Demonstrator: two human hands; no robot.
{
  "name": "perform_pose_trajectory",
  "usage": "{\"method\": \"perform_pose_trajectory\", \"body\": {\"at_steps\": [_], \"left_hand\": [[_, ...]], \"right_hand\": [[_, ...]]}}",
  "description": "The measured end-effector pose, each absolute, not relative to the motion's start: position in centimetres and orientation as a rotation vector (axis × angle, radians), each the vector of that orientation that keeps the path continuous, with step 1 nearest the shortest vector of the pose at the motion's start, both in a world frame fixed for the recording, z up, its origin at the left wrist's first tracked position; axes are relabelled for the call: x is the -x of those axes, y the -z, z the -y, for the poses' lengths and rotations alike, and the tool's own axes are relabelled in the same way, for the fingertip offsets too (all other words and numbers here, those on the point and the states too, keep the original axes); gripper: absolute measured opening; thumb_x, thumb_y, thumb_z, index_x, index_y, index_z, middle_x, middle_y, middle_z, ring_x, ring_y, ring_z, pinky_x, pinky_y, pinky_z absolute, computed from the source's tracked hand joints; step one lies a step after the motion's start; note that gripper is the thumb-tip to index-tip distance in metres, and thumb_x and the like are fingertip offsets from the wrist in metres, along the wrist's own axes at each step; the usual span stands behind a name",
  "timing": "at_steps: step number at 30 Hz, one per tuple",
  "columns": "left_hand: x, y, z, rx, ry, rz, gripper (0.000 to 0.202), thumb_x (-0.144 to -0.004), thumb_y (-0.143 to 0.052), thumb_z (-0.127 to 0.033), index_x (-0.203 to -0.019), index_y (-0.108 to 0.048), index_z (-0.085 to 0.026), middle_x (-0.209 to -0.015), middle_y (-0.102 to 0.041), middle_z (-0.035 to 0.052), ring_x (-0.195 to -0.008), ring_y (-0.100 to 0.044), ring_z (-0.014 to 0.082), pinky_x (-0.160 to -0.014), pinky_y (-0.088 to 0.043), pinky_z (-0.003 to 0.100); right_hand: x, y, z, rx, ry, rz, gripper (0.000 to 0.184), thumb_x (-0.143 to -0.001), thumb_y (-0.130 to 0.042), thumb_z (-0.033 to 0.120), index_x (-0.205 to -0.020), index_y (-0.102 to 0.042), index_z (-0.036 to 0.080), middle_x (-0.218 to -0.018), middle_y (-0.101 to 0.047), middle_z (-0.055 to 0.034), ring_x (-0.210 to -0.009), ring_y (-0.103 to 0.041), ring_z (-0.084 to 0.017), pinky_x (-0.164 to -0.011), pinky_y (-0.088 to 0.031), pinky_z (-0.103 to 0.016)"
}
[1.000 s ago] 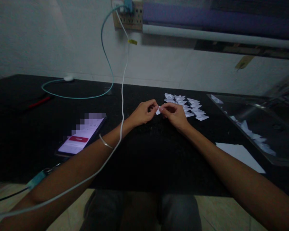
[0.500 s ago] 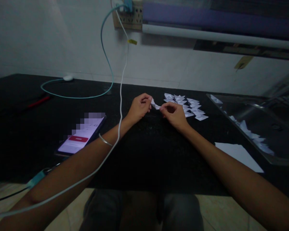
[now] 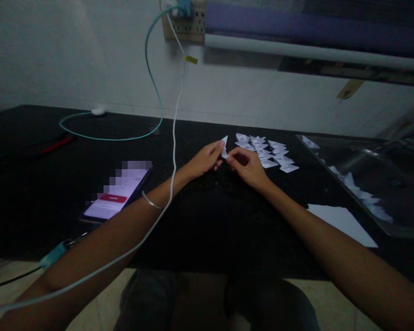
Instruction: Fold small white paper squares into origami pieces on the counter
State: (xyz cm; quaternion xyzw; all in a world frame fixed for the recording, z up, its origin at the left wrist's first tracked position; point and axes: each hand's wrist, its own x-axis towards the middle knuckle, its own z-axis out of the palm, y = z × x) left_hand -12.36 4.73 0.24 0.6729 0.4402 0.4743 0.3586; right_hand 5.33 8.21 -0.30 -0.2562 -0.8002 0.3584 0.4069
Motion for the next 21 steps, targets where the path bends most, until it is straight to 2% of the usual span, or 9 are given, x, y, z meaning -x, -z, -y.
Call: {"method": "perform_pose_trajectory", "body": {"at_steps": [8, 15, 18, 21], "left_hand": [[12.44, -0.15, -4.38, -1.840, -1.147, -1.175, 0.041, -0.104, -0.034, -0.050, -0.087, -0.055, -0.019, -0.064, -0.052, -0.0008, -0.052, -0.049, 0.0086, -0.050, -0.041, 0.022], [12.43, -0.22, -4.09, -1.930, -1.074, -1.179, 0.042, -0.104, -0.031, -0.049, -0.090, -0.055, -0.018, -0.066, -0.053, 0.0000, -0.054, -0.050, 0.0097, -0.053, -0.042, 0.023], [12.43, -0.02, -4.23, -1.997, -1.095, -1.193, 0.043, -0.104, -0.030, -0.049, -0.090, -0.057, -0.018, -0.068, -0.055, 0.0011, -0.057, -0.053, 0.0116, -0.058, -0.045, 0.024], [12.41, 0.20, -4.37, -2.099, -1.104, -1.195, 0.044, -0.104, -0.032, -0.049, -0.090, -0.060, -0.019, -0.072, -0.060, 0.0034, -0.065, -0.059, 0.0150, -0.068, -0.049, 0.027]], "right_hand": [[-5.04, -0.34, -7.66, 0.671, -0.969, 1.888, 0.024, -0.086, -0.067, 0.044, -0.079, -0.063, 0.021, -0.072, -0.059, -0.0002, -0.069, -0.054, -0.015, -0.064, -0.042, -0.031], [-4.95, -0.05, -7.76, 0.633, -0.938, 1.877, 0.017, -0.085, -0.068, 0.038, -0.085, -0.066, 0.021, -0.076, -0.061, -0.0006, -0.069, -0.056, -0.014, -0.065, -0.045, -0.031], [-4.95, 0.15, -7.77, 0.667, -0.863, 1.893, 0.015, -0.085, -0.067, 0.035, -0.083, -0.066, 0.021, -0.077, -0.064, -0.0014, -0.070, -0.057, -0.016, -0.066, -0.046, -0.031], [-4.93, 0.27, -7.66, 0.704, -0.816, 1.911, 0.012, -0.083, -0.067, 0.032, -0.080, -0.065, 0.020, -0.073, -0.064, -0.0010, -0.067, -0.055, -0.015, -0.064, -0.045, -0.031]]}}
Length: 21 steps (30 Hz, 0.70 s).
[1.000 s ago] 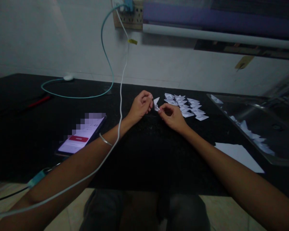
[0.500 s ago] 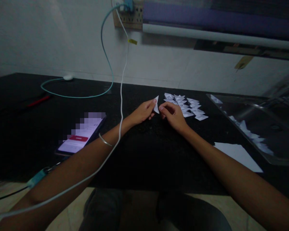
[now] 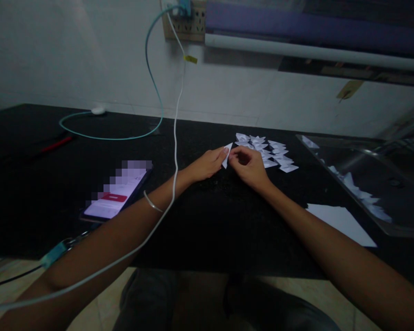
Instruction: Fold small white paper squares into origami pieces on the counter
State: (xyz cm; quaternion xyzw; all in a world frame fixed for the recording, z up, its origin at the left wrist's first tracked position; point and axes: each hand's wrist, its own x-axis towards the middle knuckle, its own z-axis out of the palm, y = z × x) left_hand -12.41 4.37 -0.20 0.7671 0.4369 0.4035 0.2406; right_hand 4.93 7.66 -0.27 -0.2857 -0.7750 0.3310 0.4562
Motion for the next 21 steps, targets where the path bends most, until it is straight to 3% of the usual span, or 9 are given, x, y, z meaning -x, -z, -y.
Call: {"method": "perform_pose_trajectory", "body": {"at_steps": [8, 15, 21], "left_hand": [[12.71, 1.04, -4.78, -2.197, -1.105, -1.196, 0.042, -0.104, -0.031, -0.047, -0.104, -0.063, -0.019, -0.091, -0.069, 0.0083, -0.088, -0.067, 0.0196, -0.087, -0.051, 0.031], [12.39, 0.67, -4.91, -2.143, -1.128, -1.154, 0.041, -0.104, -0.033, -0.045, -0.097, -0.063, -0.019, -0.089, -0.068, 0.0075, -0.084, -0.065, 0.0178, -0.083, -0.052, 0.030], [12.20, 0.29, -4.50, -2.089, -1.105, -1.161, 0.037, -0.102, -0.039, -0.045, -0.092, -0.063, -0.019, -0.080, -0.066, 0.0053, -0.079, -0.063, 0.0176, -0.075, -0.052, 0.028]], "right_hand": [[-5.11, -0.28, -7.22, 0.649, -0.924, 1.927, 0.016, -0.085, -0.067, 0.035, -0.084, -0.070, 0.020, -0.080, -0.069, -0.0026, -0.072, -0.059, -0.016, -0.068, -0.047, -0.032], [-5.01, 0.09, -7.39, 0.724, -0.769, 1.951, 0.011, -0.083, -0.063, 0.026, -0.074, -0.064, 0.020, -0.069, -0.061, -0.0003, -0.064, -0.053, -0.015, -0.061, -0.041, -0.030], [-4.84, 0.03, -7.19, 0.821, -0.671, 1.941, 0.018, -0.081, -0.060, 0.024, -0.064, -0.055, 0.021, -0.061, -0.053, 0.0010, -0.060, -0.047, -0.014, -0.058, -0.036, -0.030]]}}
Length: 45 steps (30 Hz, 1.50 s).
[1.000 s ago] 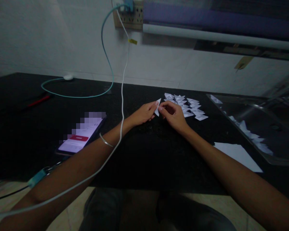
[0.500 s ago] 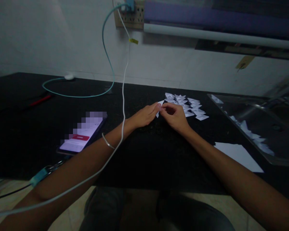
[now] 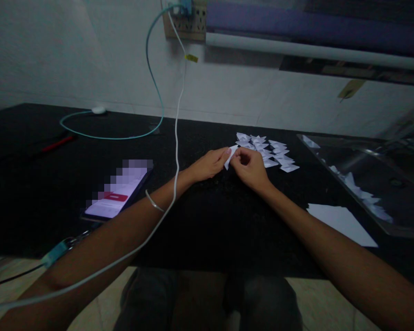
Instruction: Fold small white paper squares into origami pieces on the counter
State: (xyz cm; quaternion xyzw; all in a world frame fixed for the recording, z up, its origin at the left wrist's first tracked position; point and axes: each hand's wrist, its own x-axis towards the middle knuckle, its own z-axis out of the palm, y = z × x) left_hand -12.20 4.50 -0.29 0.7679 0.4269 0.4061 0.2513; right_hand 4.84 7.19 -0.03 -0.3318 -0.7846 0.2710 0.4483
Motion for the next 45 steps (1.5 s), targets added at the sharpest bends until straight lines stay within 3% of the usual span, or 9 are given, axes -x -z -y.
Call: {"method": "perform_pose_trajectory", "body": {"at_steps": [10, 17, 21, 29, 38, 45], "left_hand": [[12.1, -0.3, -4.0, -2.190, -1.054, -1.230, 0.043, -0.102, -0.035, -0.042, -0.079, -0.060, -0.018, -0.074, -0.064, 0.0034, -0.070, -0.059, 0.0157, -0.067, -0.047, 0.027], [12.1, -0.5, -3.9, -2.232, -1.040, -1.253, 0.042, -0.102, -0.032, -0.034, -0.074, -0.059, -0.018, -0.070, -0.062, 0.0039, -0.065, -0.056, 0.0143, -0.064, -0.044, 0.027], [12.1, -0.4, -3.9, -2.158, -1.078, -1.244, 0.043, -0.103, -0.035, -0.042, -0.076, -0.059, -0.018, -0.070, -0.062, 0.0034, -0.065, -0.056, 0.0139, -0.063, -0.045, 0.026], [12.3, 0.2, -4.6, -1.769, -1.080, -1.103, 0.065, -0.099, -0.020, -0.069, -0.068, -0.051, -0.021, -0.052, -0.046, -0.0019, -0.046, -0.046, 0.0114, -0.052, -0.042, 0.026], [12.3, 1.3, -5.4, -1.780, -1.068, -0.976, 0.062, -0.099, -0.020, -0.069, -0.077, -0.053, -0.021, -0.061, -0.049, -0.0006, -0.052, -0.047, 0.0120, -0.051, -0.042, 0.026], [12.3, 0.4, -4.7, -1.801, -1.084, -1.039, 0.052, -0.101, -0.028, -0.062, -0.082, -0.052, -0.020, -0.062, -0.050, -0.0010, -0.051, -0.047, 0.0105, -0.053, -0.041, 0.025]], "right_hand": [[-5.0, 0.4, -7.5, 0.810, -0.733, 1.955, 0.025, -0.082, -0.060, 0.030, -0.060, -0.050, 0.021, -0.059, -0.049, 0.0015, -0.060, -0.043, -0.014, -0.056, -0.033, -0.029], [-4.8, 0.2, -7.3, 0.768, -0.847, 1.979, 0.024, -0.084, -0.060, 0.034, -0.064, -0.056, 0.021, -0.059, -0.050, 0.0018, -0.059, -0.043, -0.014, -0.056, -0.033, -0.029], [-4.9, 0.3, -7.5, 0.748, -0.834, 1.969, 0.021, -0.084, -0.060, 0.033, -0.067, -0.056, 0.021, -0.061, -0.052, 0.0017, -0.061, -0.047, -0.014, -0.058, -0.036, -0.029], [-5.7, -0.5, -6.9, 0.709, -0.362, 2.246, 0.017, -0.083, -0.059, 0.020, -0.068, -0.051, 0.022, -0.063, -0.050, 0.0012, -0.059, -0.044, -0.014, -0.060, -0.034, -0.032], [-5.3, 0.0, -6.9, 0.739, -0.595, 2.178, 0.012, -0.088, -0.061, 0.030, -0.081, -0.065, 0.021, -0.067, -0.057, 0.0007, -0.060, -0.049, -0.014, -0.060, -0.036, -0.031], [-5.5, 0.0, -7.7, 0.743, -0.581, 2.192, 0.012, -0.087, -0.055, 0.025, -0.076, -0.056, 0.020, -0.070, -0.057, -0.0012, -0.065, -0.050, -0.016, -0.062, -0.037, -0.031]]}}
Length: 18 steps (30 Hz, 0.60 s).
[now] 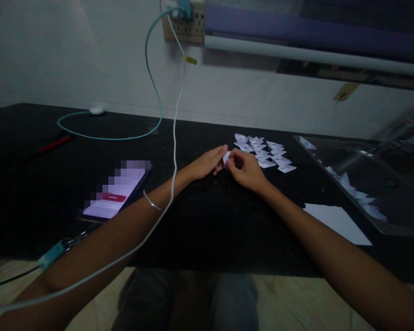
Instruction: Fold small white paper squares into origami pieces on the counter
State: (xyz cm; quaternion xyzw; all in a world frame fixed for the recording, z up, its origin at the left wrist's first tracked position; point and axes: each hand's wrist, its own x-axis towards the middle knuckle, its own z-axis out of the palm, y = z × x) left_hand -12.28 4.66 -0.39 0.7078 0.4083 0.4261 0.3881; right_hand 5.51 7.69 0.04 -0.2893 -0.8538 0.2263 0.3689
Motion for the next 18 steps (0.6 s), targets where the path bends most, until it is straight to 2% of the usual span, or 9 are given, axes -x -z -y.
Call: {"method": "perform_pose_trajectory", "body": {"at_steps": [4, 7, 11, 15, 18], "left_hand": [[12.4, 0.2, -4.6, -1.813, -1.110, -1.109, 0.033, -0.100, -0.047, -0.051, -0.088, -0.056, -0.020, -0.061, -0.050, -0.0030, -0.048, -0.046, 0.0088, -0.049, -0.036, 0.023], [12.5, 0.5, -4.9, -1.860, -1.153, -1.150, 0.026, -0.096, -0.056, -0.044, -0.093, -0.061, -0.019, -0.066, -0.056, -0.0014, -0.052, -0.048, 0.0081, -0.049, -0.034, 0.022], [12.9, 0.9, -5.5, -1.927, -1.236, -1.204, 0.028, -0.096, -0.056, -0.043, -0.089, -0.065, -0.017, -0.069, -0.060, 0.0006, -0.057, -0.051, 0.0086, -0.053, -0.036, 0.022], [13.4, 0.7, -5.6, -1.855, -1.220, -1.260, 0.037, -0.096, -0.055, -0.051, -0.087, -0.070, -0.018, -0.063, -0.057, -0.0002, -0.051, -0.047, 0.0080, -0.049, -0.033, 0.023], [13.5, 0.5, -5.4, -1.818, -1.147, -1.318, 0.039, -0.095, -0.055, -0.052, -0.089, -0.073, -0.018, -0.059, -0.056, -0.0008, -0.047, -0.045, 0.0075, -0.047, -0.031, 0.024]], "right_hand": [[-6.0, -0.2, -8.3, 0.776, -0.560, 2.213, 0.013, -0.087, -0.055, 0.027, -0.075, -0.053, 0.020, -0.068, -0.054, -0.0002, -0.062, -0.047, -0.015, -0.061, -0.034, -0.031], [-6.3, -0.3, -8.6, 0.748, -0.572, 2.252, 0.015, -0.090, -0.054, 0.029, -0.078, -0.056, 0.020, -0.070, -0.057, -0.0010, -0.065, -0.049, -0.016, -0.062, -0.035, -0.031], [-6.3, -0.2, -8.5, 0.707, -0.581, 2.258, 0.020, -0.095, -0.050, 0.033, -0.086, -0.062, 0.019, -0.079, -0.063, -0.0031, -0.073, -0.056, -0.018, -0.069, -0.039, -0.033], [-6.2, 0.0, -8.4, 0.770, -0.480, 2.224, 0.022, -0.091, -0.062, 0.042, -0.093, -0.065, 0.020, -0.079, -0.063, -0.0026, -0.070, -0.055, -0.017, -0.067, -0.040, -0.032], [-6.4, 0.1, -8.8, 0.765, -0.340, 2.218, 0.017, -0.091, -0.061, 0.037, -0.089, -0.065, 0.020, -0.083, -0.063, -0.0049, -0.076, -0.057, -0.019, -0.070, -0.044, -0.034]]}}
